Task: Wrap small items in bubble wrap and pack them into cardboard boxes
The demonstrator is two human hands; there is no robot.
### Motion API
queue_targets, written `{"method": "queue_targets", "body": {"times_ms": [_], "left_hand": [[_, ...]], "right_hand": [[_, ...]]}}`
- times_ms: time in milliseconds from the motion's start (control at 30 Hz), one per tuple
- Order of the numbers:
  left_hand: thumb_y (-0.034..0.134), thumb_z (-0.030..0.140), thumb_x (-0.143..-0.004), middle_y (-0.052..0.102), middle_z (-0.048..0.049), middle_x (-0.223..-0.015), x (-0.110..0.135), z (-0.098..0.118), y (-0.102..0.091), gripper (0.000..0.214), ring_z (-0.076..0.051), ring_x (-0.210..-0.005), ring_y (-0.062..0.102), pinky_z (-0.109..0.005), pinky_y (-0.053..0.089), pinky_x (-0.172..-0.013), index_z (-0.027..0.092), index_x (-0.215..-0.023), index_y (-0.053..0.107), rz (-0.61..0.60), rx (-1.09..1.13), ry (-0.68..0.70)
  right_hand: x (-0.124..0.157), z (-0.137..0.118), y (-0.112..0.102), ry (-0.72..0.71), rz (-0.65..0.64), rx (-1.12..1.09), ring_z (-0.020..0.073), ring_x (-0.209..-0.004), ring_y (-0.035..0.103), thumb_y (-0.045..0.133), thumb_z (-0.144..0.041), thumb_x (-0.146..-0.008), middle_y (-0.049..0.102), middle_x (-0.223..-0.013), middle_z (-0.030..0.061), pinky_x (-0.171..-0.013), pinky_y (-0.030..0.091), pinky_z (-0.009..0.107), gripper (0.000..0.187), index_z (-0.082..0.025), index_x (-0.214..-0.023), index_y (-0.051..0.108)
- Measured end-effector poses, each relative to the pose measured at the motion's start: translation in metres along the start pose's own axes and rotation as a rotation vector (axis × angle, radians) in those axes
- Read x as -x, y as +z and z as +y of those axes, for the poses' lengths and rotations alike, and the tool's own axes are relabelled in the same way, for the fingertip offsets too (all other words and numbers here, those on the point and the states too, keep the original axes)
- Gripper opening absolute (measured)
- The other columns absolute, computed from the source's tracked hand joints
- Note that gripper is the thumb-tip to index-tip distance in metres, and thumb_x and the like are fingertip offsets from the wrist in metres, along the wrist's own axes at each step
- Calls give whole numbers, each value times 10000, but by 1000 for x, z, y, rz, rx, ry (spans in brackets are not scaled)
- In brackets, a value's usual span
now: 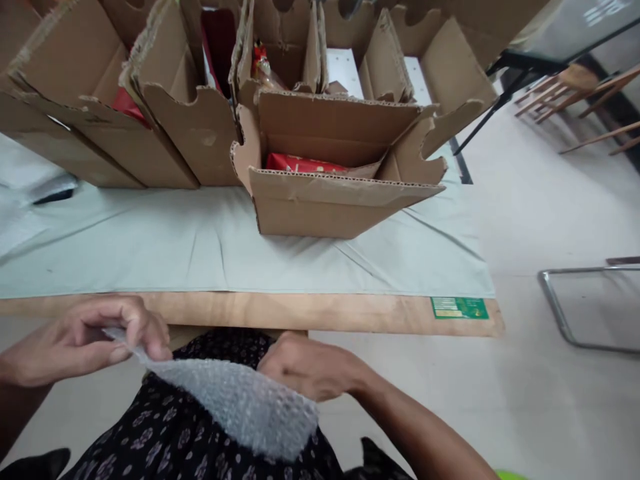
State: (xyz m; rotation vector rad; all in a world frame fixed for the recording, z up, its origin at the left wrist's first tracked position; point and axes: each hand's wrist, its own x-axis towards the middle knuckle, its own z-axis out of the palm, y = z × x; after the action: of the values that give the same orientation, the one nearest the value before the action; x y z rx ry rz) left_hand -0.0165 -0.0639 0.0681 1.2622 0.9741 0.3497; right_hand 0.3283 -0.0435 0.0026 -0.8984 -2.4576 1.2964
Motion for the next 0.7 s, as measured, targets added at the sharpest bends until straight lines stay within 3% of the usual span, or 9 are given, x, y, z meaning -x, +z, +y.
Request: {"method": "queue_targets", "body": {"times_ms": [67,167,267,300,367,467,533,633,700], "left_hand": [[704,430,-921,814,-86,-901,-2,-1,0,250,-261,-884,768,-375,629,-759,229,-811,606,0,71,-22],[704,406,-925,818,-99,-917,-12,-1,1,233,-252,-866,771,-350,622,-728,216,-832,606,-29,104,-23],[695,396,-934,793,-61,-871,-20,2,0,223,-185,-765,736,-267,577,-659,209,-836,627,105,-22,-27],[696,408,-931,764,-32,-809,-22,3,-2,236,-159,-706,701,-243,550,-624,211,-820,627,174,-67,-30],[690,443,-923,679,11,-690,-26,4,-5,270,-126,-607,616,-218,494,-555,217,-793,620,283,-127,-39],[671,474,-909,628,22,-652,-38,3,-7,279,-121,-570,561,-211,440,-507,218,-803,635,358,-214,-62],[656,469,-894,650,16,-676,-50,-1,-9,262,-124,-574,560,-212,427,-503,215,-829,652,375,-293,-82],[632,437,-859,663,20,-683,-71,-9,-13,228,-126,-573,548,-217,415,-517,213,-867,673,379,-408,-104],[606,422,-850,645,27,-661,-80,-13,-17,224,-123,-563,526,-221,405,-525,211,-862,680,370,-458,-109]], "right_hand": [[19,-6,-12,-1,-18,-195,246,-1372,612,302,-698,-1063,686,-1434,83,-1118,519,478,651,-289,-1431,650],[29,-5,-25,-7,-143,-593,287,-1451,544,549,-845,-886,586,-1549,153,-1195,439,497,935,-239,-1594,462],[24,-2,-18,53,-197,-761,304,-1419,573,726,-822,-768,598,-1525,174,-1181,448,485,1078,-220,-1609,420],[23,-1,-13,113,-163,-745,301,-1388,596,750,-786,-777,615,-1501,168,-1145,481,474,1036,-224,-1592,444],[23,0,-4,241,-64,-681,267,-1202,697,730,-683,-870,716,-1327,131,-984,577,410,763,-220,-1458,584],[25,1,-5,318,42,-570,188,-822,723,613,-499,-1006,766,-949,56,-719,583,297,341,-183,-1069,725],[23,4,-16,325,66,-395,184,-794,719,599,-418,-1008,773,-915,50,-718,575,295,264,-190,-993,732],[10,12,-38,376,157,-113,217,-910,746,629,-399,-970,803,-1053,73,-789,578,320,276,-205,-1115,761],[-6,19,-47,442,213,-25,217,-878,744,572,-408,-994,808,-1022,74,-764,567,320,358,-193,-1216,752]]}}
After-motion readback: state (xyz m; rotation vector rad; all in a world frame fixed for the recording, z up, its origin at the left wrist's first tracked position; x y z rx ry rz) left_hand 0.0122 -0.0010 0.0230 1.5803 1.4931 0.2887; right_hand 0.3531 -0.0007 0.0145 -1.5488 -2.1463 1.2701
